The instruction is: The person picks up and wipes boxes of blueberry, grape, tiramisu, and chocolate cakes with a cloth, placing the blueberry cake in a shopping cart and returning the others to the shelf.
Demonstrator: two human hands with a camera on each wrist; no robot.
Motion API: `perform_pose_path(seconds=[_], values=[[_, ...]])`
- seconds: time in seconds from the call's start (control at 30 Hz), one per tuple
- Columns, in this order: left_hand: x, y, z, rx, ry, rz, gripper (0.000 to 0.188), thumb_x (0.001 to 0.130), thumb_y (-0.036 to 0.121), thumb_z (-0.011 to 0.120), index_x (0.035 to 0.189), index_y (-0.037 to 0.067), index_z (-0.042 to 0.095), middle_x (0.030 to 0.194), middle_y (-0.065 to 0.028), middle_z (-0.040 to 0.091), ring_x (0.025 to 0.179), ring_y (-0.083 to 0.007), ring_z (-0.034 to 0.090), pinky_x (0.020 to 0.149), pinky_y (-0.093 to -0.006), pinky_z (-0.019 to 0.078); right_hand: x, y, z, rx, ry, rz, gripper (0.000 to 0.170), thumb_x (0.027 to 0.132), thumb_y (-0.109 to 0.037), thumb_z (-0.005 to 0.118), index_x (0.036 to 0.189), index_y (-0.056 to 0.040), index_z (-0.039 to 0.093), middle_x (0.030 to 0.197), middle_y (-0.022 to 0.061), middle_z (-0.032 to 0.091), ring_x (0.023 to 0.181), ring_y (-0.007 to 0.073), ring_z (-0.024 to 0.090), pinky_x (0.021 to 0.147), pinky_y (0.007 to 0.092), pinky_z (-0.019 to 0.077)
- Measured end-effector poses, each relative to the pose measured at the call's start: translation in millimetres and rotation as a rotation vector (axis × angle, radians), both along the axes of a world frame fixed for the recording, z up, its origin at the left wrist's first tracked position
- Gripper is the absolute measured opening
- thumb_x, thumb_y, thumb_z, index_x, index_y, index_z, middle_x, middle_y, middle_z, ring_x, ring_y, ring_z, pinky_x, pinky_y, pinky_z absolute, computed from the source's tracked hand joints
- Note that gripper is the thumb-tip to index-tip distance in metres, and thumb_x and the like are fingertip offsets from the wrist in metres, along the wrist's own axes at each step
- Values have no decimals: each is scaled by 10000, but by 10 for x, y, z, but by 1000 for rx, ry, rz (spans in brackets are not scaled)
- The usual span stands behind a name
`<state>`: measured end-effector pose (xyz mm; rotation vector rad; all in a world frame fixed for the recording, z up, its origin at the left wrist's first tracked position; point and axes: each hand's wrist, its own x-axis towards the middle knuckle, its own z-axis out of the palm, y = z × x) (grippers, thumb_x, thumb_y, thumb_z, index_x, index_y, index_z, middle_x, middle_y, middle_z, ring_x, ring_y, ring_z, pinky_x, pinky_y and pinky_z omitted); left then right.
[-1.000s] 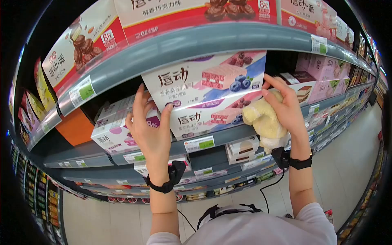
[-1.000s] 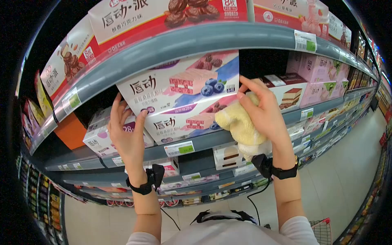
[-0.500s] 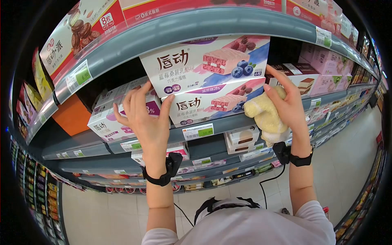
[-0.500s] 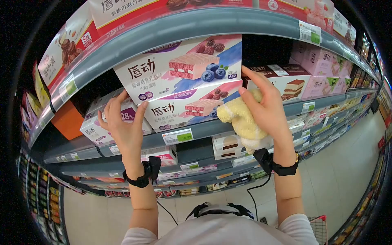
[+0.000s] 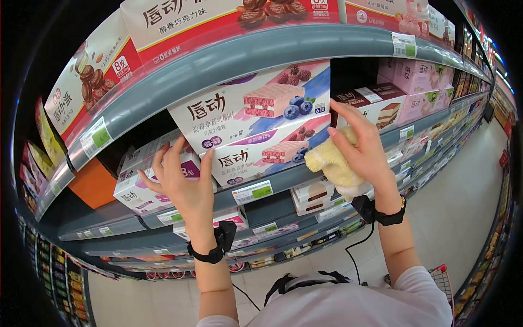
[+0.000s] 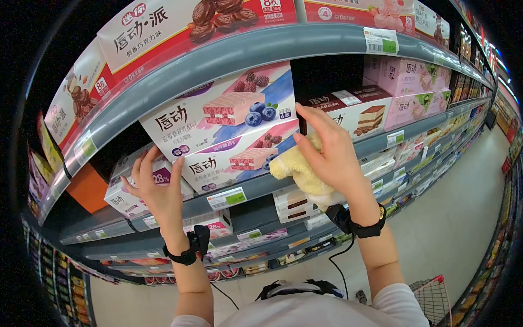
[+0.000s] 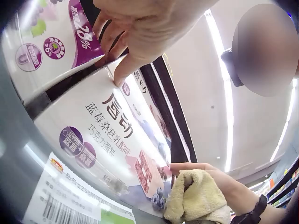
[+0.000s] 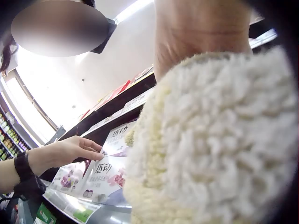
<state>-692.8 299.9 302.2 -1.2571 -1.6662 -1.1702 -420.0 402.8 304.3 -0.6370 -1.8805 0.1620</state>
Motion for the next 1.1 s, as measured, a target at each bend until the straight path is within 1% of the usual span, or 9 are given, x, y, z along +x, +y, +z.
perform_pose_path(seconds=[0.07, 0.13, 0.43, 0.63, 0.7, 0.73, 0.87, 0.97, 1.1], values=[[-18, -8, -2, -14, 0, 27, 472, 719, 301, 757, 1108, 88, 595, 1035, -41, 603, 1159, -205, 461, 1100, -511, 39, -16, -23, 15, 3, 1, -6, 409, 816, -107, 618, 1200, -3, 525, 1177, 190, 558, 1088, 342, 545, 908, 361, 431], [-17, -6, 12, 4, -17, -38, 455, 704, 265, 766, 1096, 102, 603, 895, -11, 641, 1150, -219, 466, 1081, -539, 17, -25, -37, 5, 13, -2, -25, 405, 815, -109, 619, 1194, 0, 527, 1179, 184, 556, 1088, 341, 543, 908, 361, 431], [1, -3, 26, 40, -24, -90, 431, 707, 262, 766, 1071, 96, 608, 833, -3, 649, 1136, -218, 479, 1083, -544, 9, -66, -54, 5, 38, 24, -55, 399, 805, -85, 627, 1181, 10, 533, 1200, 151, 539, 1096, 310, 537, 920, 338, 412], [-76, -141, 2, 41, -7, -45, 464, 732, 251, 736, 1139, 110, 563, 1079, -31, 591, 1158, -223, 459, 1086, -545, 21, -100, -195, 22, 84, 92, -66, 389, 785, -17, 616, 1168, 5, 551, 1181, 146, 545, 1112, 265, 518, 942, 335, 383], [-200, -250, 6, 188, -65, -6, 444, 753, 214, 711, 1157, 117, 555, 1139, -41, 558, 1183, -240, 435, 1084, -546, 23, -101, -292, 11, 97, 199, -62, 336, 786, 3, 583, 1122, 16, 574, 1093, 147, 583, 1013, 249, 551, 898, 326, 407], [-314, -319, -15, 216, -62, 65, 438, 787, 178, 670, 1189, 83, 525, 1205, -81, 509, 1195, -272, 411, 1078, -507, 106, -114, -353, -7, 98, 198, -41, 336, 786, 3, 583, 1122, 16, 574, 1093, 147, 583, 1013, 249, 551, 898, 326, 407], [-774, -571, -114, 340, -191, 153, 448, 859, 168, 596, 1249, 9, 444, 1250, -144, 461, 1188, -314, 386, 1023, -426, 228, -281, -584, -13, 0, 200, 253, 240, 791, -4, 557, 1023, 22, 612, 879, 128, 624, 820, 221, 578, 764, 305, 446], [-1075, -715, -283, 368, -328, 156, 441, 884, 177, 565, 1265, 2, 429, 1246, -149, 467, 1186, -318, 382, 1030, -438, 213, -602, -726, -3, 4, 114, 403, 212, 787, -26, 577, 987, 15, 635, 791, 105, 628, 733, 198, 589, 701, 308, 462], [-1327, -892, -444, 147, -432, 161, 435, 950, 279, 434, 1296, 17, 415, 1300, -139, 473, 1260, -273, 380, 1103, -471, 43, -1067, -900, -95, -451, -80, 570, 415, 798, -65, 617, 1198, 8, 537, 737, 58, 631, 677, 139, 589, 733, 311, 465]])
